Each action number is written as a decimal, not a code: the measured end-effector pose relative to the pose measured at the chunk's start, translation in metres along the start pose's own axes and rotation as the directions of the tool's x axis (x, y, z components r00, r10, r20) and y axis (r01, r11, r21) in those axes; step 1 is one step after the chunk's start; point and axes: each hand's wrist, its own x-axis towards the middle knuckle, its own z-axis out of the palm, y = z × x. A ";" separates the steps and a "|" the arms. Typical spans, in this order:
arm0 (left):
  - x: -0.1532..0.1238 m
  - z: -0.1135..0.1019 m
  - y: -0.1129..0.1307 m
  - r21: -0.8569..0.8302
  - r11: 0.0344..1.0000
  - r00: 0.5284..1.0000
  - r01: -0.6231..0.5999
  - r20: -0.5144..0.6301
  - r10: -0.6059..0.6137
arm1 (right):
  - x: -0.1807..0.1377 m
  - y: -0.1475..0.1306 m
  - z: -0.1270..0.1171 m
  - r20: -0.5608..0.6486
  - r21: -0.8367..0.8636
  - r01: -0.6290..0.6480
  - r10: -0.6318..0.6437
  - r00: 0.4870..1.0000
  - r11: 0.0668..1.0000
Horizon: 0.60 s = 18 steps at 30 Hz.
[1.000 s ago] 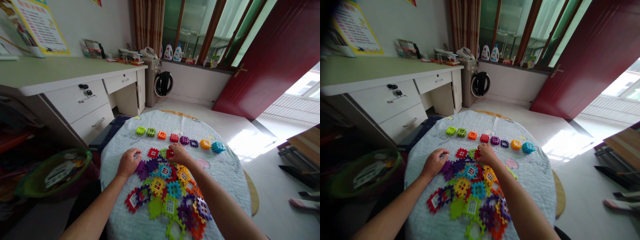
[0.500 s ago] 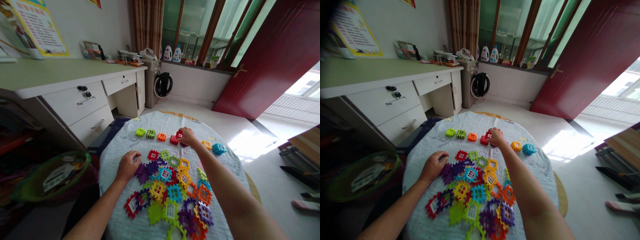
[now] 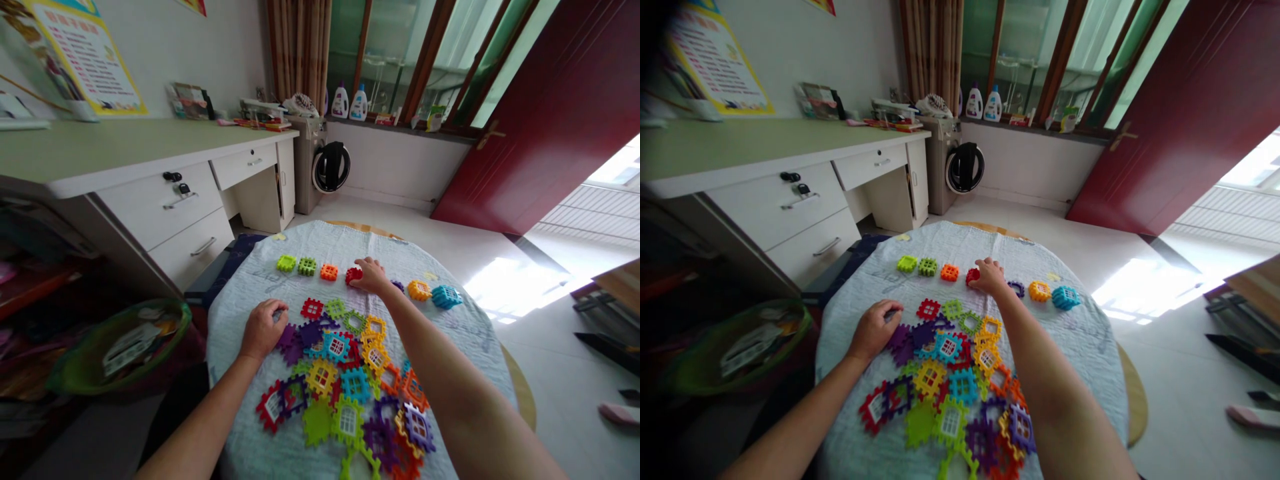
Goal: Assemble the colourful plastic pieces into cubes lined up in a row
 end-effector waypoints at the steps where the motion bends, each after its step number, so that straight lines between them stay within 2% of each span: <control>1: 0.000 0.000 0.000 -0.001 1.000 1.000 0.000 0.000 0.000 | -0.004 0.000 -0.002 -0.034 0.023 -0.005 0.006 0.999 1.000; 4: 0.000 0.000 0.000 -0.006 1.000 1.000 0.007 0.003 -0.007 | -0.027 -0.001 -0.010 -0.147 0.110 0.031 -0.015 0.989 0.993; 7: 0.001 -0.001 0.002 -0.009 1.000 1.000 0.024 0.014 -0.023 | -0.063 -0.012 -0.011 -0.185 0.174 0.172 -0.139 0.973 0.970; 10: 0.002 -0.003 0.004 -0.016 0.999 0.999 0.038 0.027 -0.037 | -0.100 -0.038 -0.004 -0.102 0.238 0.333 -0.318 0.943 0.912; 13: 0.002 -0.005 0.006 -0.025 0.999 0.998 0.045 0.037 -0.044 | -0.125 -0.072 0.007 -0.006 0.272 0.429 -0.444 0.896 0.862; 15: 0.002 -0.005 0.006 -0.028 0.998 0.998 0.047 0.038 -0.046 | -0.132 -0.091 0.014 0.018 0.255 0.452 -0.471 0.882 0.855; 18: 0.001 -0.005 0.006 -0.028 0.998 0.998 0.051 0.022 -0.050 | -0.133 -0.106 0.024 0.063 0.203 0.424 -0.444 0.894 0.883</control>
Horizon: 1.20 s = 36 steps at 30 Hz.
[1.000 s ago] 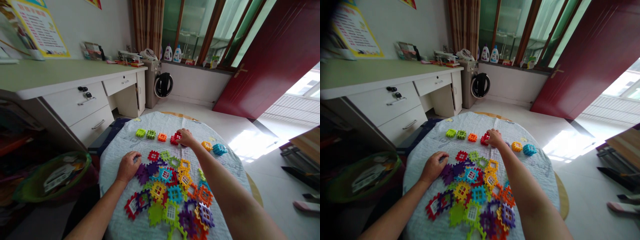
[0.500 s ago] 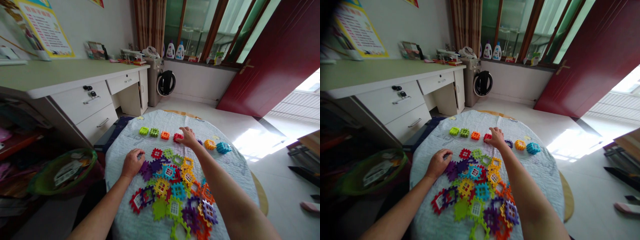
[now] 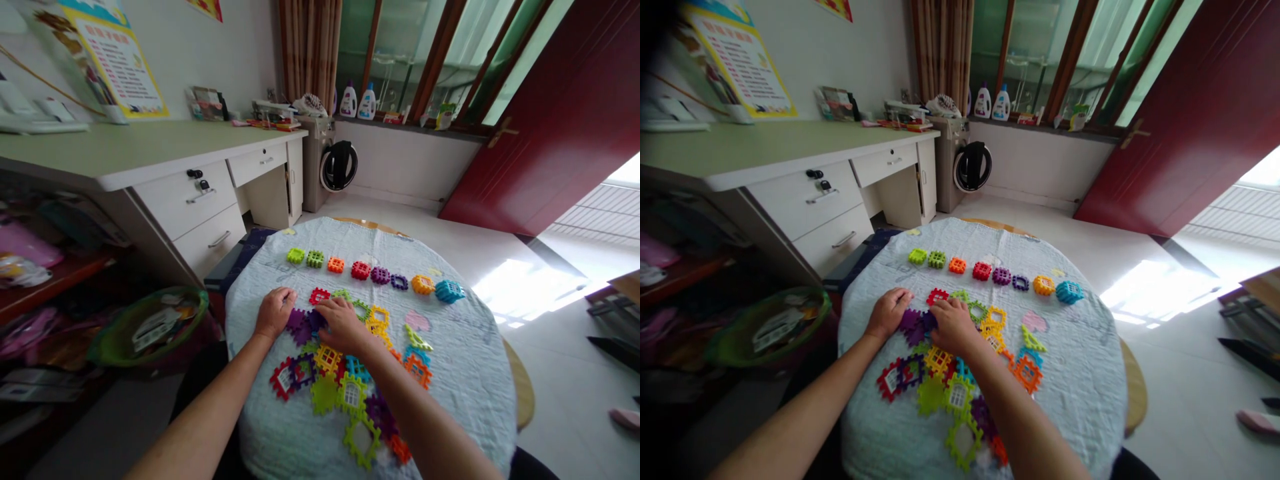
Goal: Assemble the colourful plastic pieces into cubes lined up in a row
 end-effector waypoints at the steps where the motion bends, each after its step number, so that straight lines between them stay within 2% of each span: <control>1: 0.000 0.000 0.000 0.001 1.000 1.000 0.000 -0.006 0.000 | 0.002 0.000 0.003 0.015 -0.016 -0.023 0.023 1.000 1.000; 4: 0.000 0.000 0.000 0.003 1.000 1.000 -0.007 -0.009 0.007 | 0.001 0.005 0.007 0.007 -0.017 -0.072 0.072 0.997 0.997; 8: 0.000 -0.001 0.001 0.002 1.000 1.000 -0.009 -0.008 0.009 | -0.013 0.022 0.003 -0.162 0.123 -0.102 0.121 0.979 0.987; 12: 0.000 -0.002 0.003 -0.002 1.000 1.000 -0.004 0.001 0.004 | -0.042 0.054 -0.006 -0.273 0.384 -0.229 0.346 0.898 0.895; 15: 0.000 -0.001 0.003 0.001 1.000 1.000 -0.002 0.001 0.002 | -0.067 0.082 -0.009 -0.337 0.474 -0.292 0.478 0.812 0.831; 17: 0.000 -0.001 0.002 0.004 1.000 1.000 -0.006 -0.002 0.006 | -0.081 0.096 -0.010 -0.336 0.477 -0.346 0.532 0.777 0.808; 19: 0.000 0.000 0.001 0.011 1.000 1.000 -0.009 -0.004 0.009 | -0.091 0.104 -0.010 -0.341 0.415 -0.399 0.546 0.765 0.818; 23: 0.000 0.001 0.002 0.031 1.000 1.000 -0.006 -0.008 0.006 | -0.098 0.091 -0.009 -0.488 0.161 -0.440 0.459 0.742 0.883; 25: 0.000 0.000 0.002 0.034 0.999 1.000 -0.005 -0.003 0.005 | -0.095 0.068 -0.011 -0.488 0.109 -0.398 0.398 0.777 0.911; 26: 0.000 0.000 0.002 0.036 0.999 1.000 -0.004 0.000 0.004 | -0.093 0.053 -0.012 -0.445 0.114 -0.342 0.356 0.822 0.933; 28: 0.000 0.000 0.003 0.041 0.999 1.000 -0.002 0.003 0.002 | -0.086 0.019 -0.013 -0.273 0.134 -0.151 0.183 0.945 0.979; 29: 0.000 0.000 0.003 0.044 0.999 1.000 -0.002 0.001 0.002 | -0.082 0.003 -0.011 -0.191 0.139 -0.058 0.084 0.978 0.989; 32: -0.001 0.000 0.003 0.048 0.999 1.000 -0.006 -0.002 0.006 | -0.069 -0.038 0.001 -0.030 0.100 0.105 -0.102 0.994 0.989; 34: -0.001 0.000 0.002 0.048 0.999 1.000 -0.011 -0.005 0.011 | -0.061 -0.054 0.013 0.042 0.035 0.127 -0.128 0.991 0.991; 36: -0.001 0.001 0.001 0.044 0.999 1.000 -0.017 -0.006 0.017 | -0.053 -0.060 0.024 0.059 -0.028 0.104 -0.102 0.993 0.994</control>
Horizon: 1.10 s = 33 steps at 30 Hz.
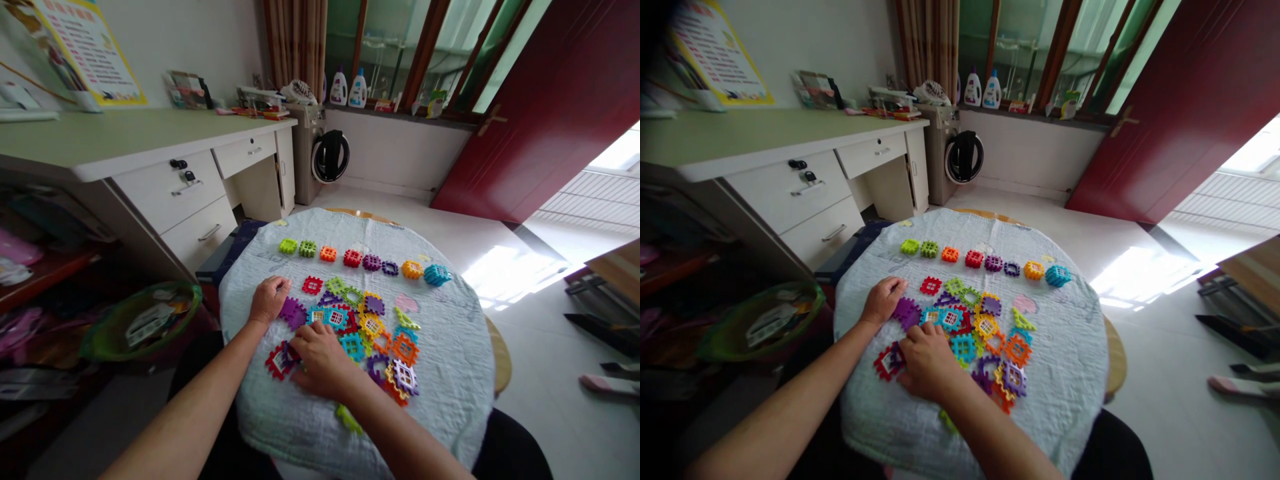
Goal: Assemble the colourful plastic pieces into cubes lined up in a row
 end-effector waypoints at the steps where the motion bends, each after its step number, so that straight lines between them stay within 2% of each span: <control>1: 0.000 0.000 -0.001 -0.002 1.000 1.000 -0.002 0.001 0.002 | 0.003 -0.001 0.004 -0.007 -0.022 -0.019 0.019 1.000 1.000; 4: 0.000 0.002 -0.003 -0.007 1.000 1.000 -0.002 0.006 0.002 | 0.010 0.004 0.006 -0.047 -0.023 -0.068 0.067 0.997 0.997; 8: 0.001 0.003 -0.005 -0.009 1.000 1.000 0.000 0.002 0.000 | 0.011 0.024 -0.007 -0.116 0.173 -0.162 0.184 0.976 0.971; 11: 0.001 0.003 -0.005 -0.012 1.000 1.000 0.001 0.001 -0.001 | 0.006 0.045 -0.017 -0.158 0.316 -0.323 0.385 0.909 0.892; 13: 0.001 0.003 -0.005 -0.009 1.000 1.000 0.000 0.000 0.000 | 0.001 0.059 -0.020 -0.171 0.318 -0.390 0.457 0.873 0.864; 18: 0.001 0.003 -0.005 -0.001 1.000 1.000 -0.003 -0.009 0.003 | -0.008 0.076 -0.017 -0.247 0.163 -0.408 0.437 0.865 0.899; 25: 0.001 0.003 -0.004 -0.002 1.000 1.000 0.006 -0.009 -0.006 | -0.005 0.072 -0.011 -0.197 0.077 -0.415 0.421 0.885 0.907; 30: 0.001 0.003 -0.004 0.000 1.000 1.000 0.002 -0.010 -0.002 | -0.005 0.077 -0.006 -0.232 0.118 -0.406 0.423 0.876 0.906; 33: 0.001 0.004 -0.004 0.041 0.998 0.999 -0.038 0.000 0.038 | -0.016 0.095 -0.012 -0.299 0.185 -0.382 0.422 0.856 0.906</control>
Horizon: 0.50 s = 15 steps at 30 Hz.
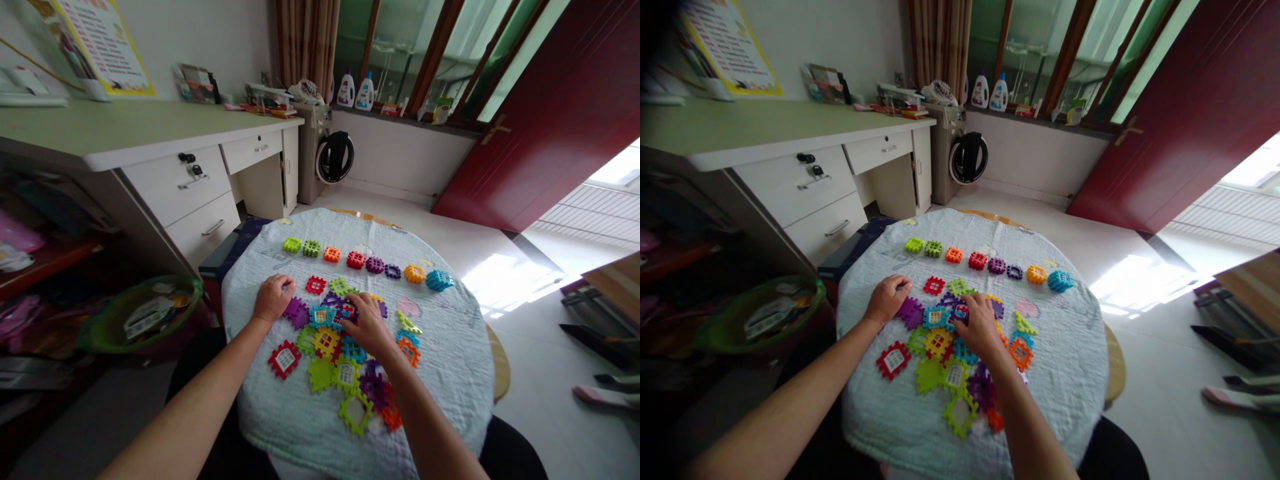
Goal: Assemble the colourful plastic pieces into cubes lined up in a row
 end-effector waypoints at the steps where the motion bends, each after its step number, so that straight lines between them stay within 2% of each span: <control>1: 0.000 0.001 0.000 0.022 1.000 1.000 -0.022 0.004 0.022 | 0.000 0.010 -0.006 -0.037 0.009 -0.013 0.013 0.999 1.000; 4: -0.001 0.003 0.001 0.077 0.994 0.997 -0.083 0.009 0.082 | 0.001 0.044 -0.025 -0.148 -0.025 -0.104 0.100 0.984 0.994; 6: -0.001 0.004 0.001 0.098 0.991 0.996 -0.095 0.009 0.094 | 0.001 0.064 -0.035 -0.168 -0.061 -0.170 0.157 0.973 0.984; 10: -0.001 0.005 -0.001 0.101 0.990 0.996 -0.094 0.015 0.093 | 0.002 0.083 -0.038 -0.072 -0.106 -0.181 0.174 0.982 0.978; 15: 0.000 0.005 -0.003 0.083 0.993 0.996 -0.084 0.004 0.084 | 0.007 0.079 -0.033 0.064 -0.094 -0.148 0.154 0.986 0.985</control>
